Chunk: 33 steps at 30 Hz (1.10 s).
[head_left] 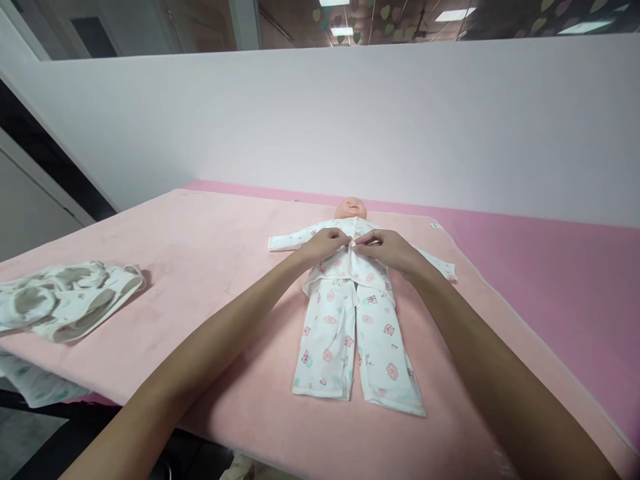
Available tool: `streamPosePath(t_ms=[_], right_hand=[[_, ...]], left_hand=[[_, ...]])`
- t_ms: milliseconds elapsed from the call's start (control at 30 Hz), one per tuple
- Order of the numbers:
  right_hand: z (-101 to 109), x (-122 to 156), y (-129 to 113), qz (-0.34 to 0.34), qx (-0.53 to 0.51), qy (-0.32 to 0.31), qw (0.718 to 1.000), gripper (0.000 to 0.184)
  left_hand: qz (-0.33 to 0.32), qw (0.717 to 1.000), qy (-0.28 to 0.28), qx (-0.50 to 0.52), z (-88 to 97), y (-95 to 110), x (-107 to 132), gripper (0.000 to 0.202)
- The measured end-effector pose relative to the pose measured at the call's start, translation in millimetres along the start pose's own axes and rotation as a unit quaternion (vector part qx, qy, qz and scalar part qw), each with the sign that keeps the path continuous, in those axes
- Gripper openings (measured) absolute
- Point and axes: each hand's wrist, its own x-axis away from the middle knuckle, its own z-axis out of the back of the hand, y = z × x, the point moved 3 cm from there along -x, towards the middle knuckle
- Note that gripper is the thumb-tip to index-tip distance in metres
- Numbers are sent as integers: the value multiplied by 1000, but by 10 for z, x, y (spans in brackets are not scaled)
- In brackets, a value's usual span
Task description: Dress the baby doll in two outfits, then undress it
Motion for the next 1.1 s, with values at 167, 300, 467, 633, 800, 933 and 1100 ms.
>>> streamPosePath(t_ms=[167,300,467,633,800,933,1100], right_hand=[[11,23,-25,-9,-1,-2,1000,27],[10,14,-48,-12,-7,0,1000,19],[16,-9,-92,-44,-70,-1,997,18],[16,42,-164,-43,-95,11,995,15],[-4,79,-193,-12,-79,26,996,16],[3,55,-167,-13,-77,19,997,18],[32,3,-98,-9,-74,14,997,20]], left_hand=[[-15,1000,1,-22,-9,39,9,20],[-27,999,2,-30,-16,34,-8,25],[-69,997,16,-36,-23,4,-59,29],[-112,991,19,-72,-29,30,-67,26],[-101,992,15,-72,-22,61,-38,24],[-108,993,2,-52,-11,74,-15,28],[-125,991,-5,-38,-10,77,-5,32]])
